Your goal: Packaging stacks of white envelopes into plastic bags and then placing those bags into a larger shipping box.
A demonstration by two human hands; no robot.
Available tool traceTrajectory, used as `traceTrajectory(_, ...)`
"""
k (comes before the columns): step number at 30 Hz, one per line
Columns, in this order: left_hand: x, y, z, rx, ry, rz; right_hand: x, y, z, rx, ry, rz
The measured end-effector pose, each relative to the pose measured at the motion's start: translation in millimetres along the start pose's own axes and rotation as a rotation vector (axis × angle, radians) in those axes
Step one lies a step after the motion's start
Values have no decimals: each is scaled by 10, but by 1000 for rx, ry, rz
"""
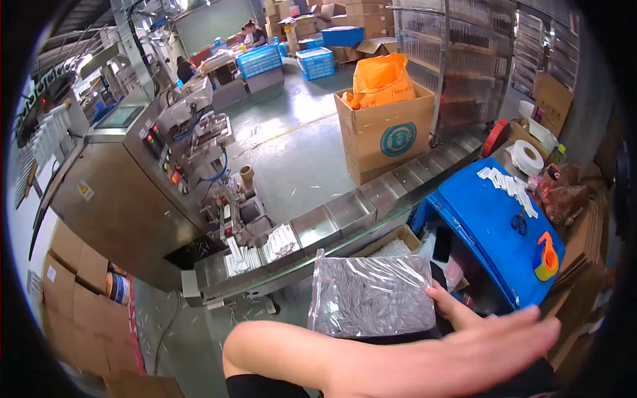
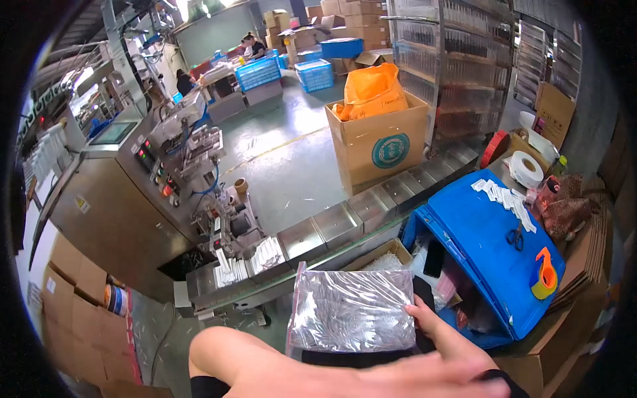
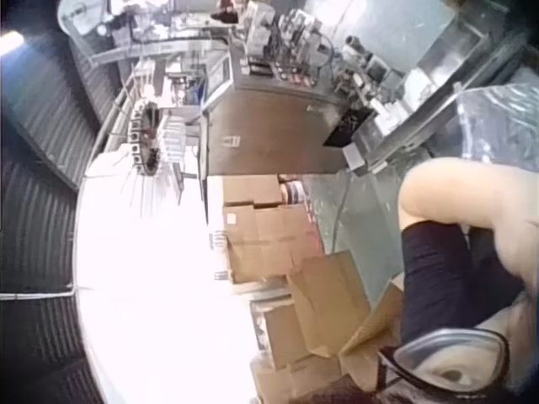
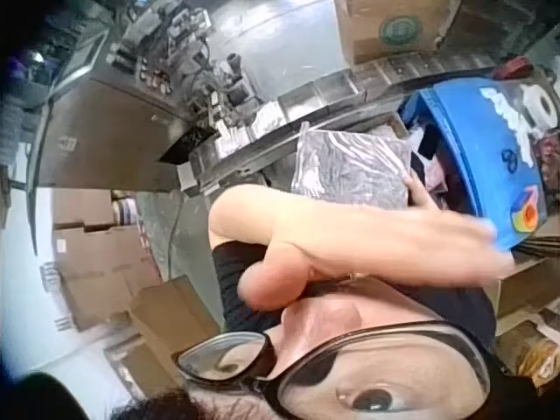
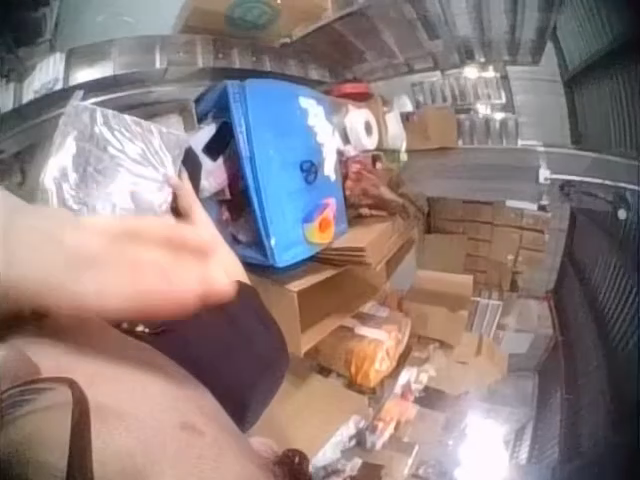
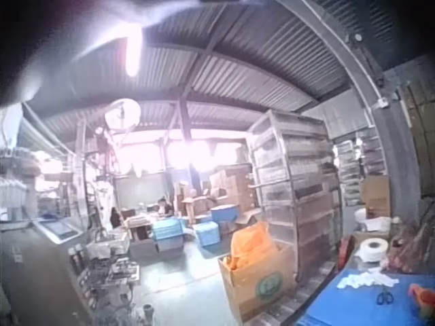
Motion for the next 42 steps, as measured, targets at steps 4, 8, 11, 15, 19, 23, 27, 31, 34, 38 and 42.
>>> traceTrajectory(4,5,162,-106,-119,119,150,-117,97,80,-58,-56,-30)
traceTrajectory(8,57,291,-61,-258,210,324,-116,-217,-59,-125,-14,-130)
traceTrajectory(11,-508,787,591,-51,-89,549,-129,-341,-176,-156,27,-125)
traceTrajectory(15,-1309,172,1559,557,-723,358,-214,-116,-115,-212,23,-84)
traceTrajectory(19,-2662,-1101,2790,198,-1130,-833,-289,-47,1,-122,-58,-73)
traceTrajectory(23,-3375,-670,3974,-444,-1016,-758,15,40,-7,30,23,-53)
traceTrajectory(27,-3362,-679,4477,-568,-1076,-859,516,-119,-159,37,142,-17)
traceTrajectory(31,-3190,-991,4722,-663,-1101,-977,847,50,-18,316,350,3)
traceTrajectory(34,-2922,-1116,4540,-745,-1110,-1066,1078,-135,-280,401,485,-18)
traceTrajectory(38,-2306,-1151,3593,-825,-1055,-1236,1050,-216,-381,478,693,-4)
traceTrajectory(42,-2185,-1136,3251,-834,-976,-1383,996,-759,-360,125,789,-90)
Point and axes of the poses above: each hand's wrist, its own x-axis towards the middle knuckle, its own y-axis out of the palm, z = x × y, the point moved 7 cm from there along x, towards the middle knuckle, and after that the axes turned 1 degree about -z, right-handed, at the moved point
